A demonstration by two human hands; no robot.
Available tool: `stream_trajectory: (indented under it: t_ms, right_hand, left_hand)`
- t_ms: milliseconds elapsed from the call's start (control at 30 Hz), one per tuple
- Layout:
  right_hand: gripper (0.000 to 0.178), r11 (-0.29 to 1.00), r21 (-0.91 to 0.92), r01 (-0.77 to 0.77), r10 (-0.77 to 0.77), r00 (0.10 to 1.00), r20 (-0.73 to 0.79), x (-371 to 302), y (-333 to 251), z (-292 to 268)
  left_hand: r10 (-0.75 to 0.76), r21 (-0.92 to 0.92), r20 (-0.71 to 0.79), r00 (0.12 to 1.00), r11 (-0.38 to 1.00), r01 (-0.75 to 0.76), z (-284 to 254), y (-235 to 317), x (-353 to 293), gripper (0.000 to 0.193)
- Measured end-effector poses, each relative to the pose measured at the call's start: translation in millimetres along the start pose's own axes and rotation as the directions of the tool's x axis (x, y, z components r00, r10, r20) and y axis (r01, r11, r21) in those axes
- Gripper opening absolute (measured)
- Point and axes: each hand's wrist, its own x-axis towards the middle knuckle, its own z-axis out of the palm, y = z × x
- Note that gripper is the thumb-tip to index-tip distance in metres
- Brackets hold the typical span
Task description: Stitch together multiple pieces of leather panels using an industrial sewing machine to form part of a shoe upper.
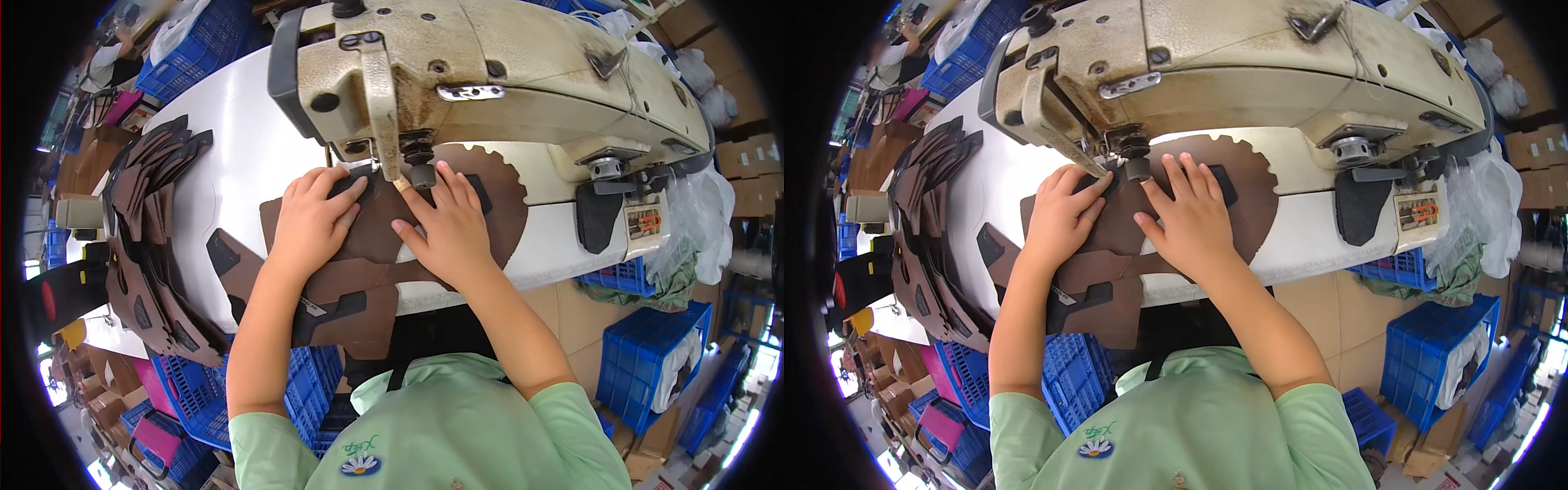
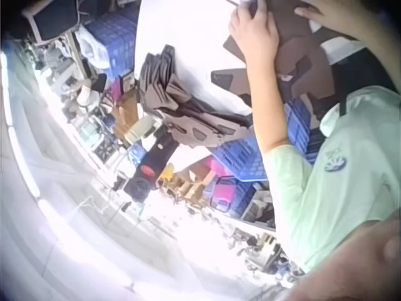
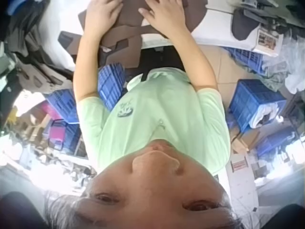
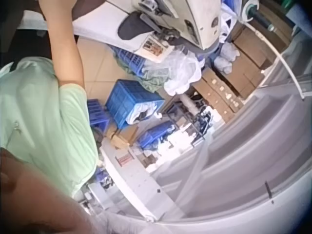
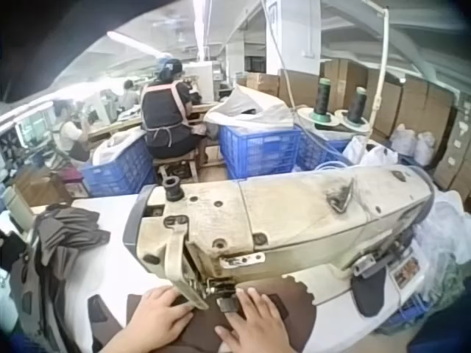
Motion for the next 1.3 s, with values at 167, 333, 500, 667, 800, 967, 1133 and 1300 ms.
stream_trajectory:
  t_ms: [167,333,500,667,800,967,1133,1300]
  right_hand:
    - [0.046,1.000,-0.003,0.002,-0.002,1.000,-0.019,0,1,0]
    - [0.046,1.000,-0.002,0.001,-0.001,1.000,-0.022,-1,1,2]
    - [0.046,1.000,0.006,0.001,-0.001,1.000,-0.016,1,0,-1]
    - [0.046,1.000,0.001,-0.001,0.001,1.000,-0.009,0,0,-1]
    - [0.046,1.000,-0.003,0.005,-0.005,1.000,-0.013,0,2,-1]
    - [0.047,1.000,0.008,0.005,-0.005,1.000,-0.022,0,2,0]
    - [0.048,1.000,0.003,0.019,-0.018,0.999,-0.041,5,8,0]
    - [0.049,1.000,0.009,0.024,-0.024,0.999,-0.047,5,13,-1]
  left_hand:
    - [0.018,0.009,0.001,1.000,1.000,-0.018,-1,0,2,0.036]
    - [0.023,0.012,-0.004,1.000,1.000,-0.023,0,-1,1,0.036]
    - [0.027,0.007,-0.011,1.000,1.000,-0.027,-2,-1,2,0.035]
    - [0.092,0.048,0.118,0.989,0.994,-0.099,-21,3,2,0.049]
    - [0.112,0.043,0.207,0.972,0.991,-0.123,-29,5,-3,0.059]
    - [0.099,0.270,0.264,0.959,0.947,-0.172,-9,13,-10,0.062]
    - [0.099,0.213,0.186,0.977,0.967,-0.139,-6,14,-12,0.058]
    - [0.035,0.057,0.184,0.982,0.997,-0.046,-11,17,-8,0.057]
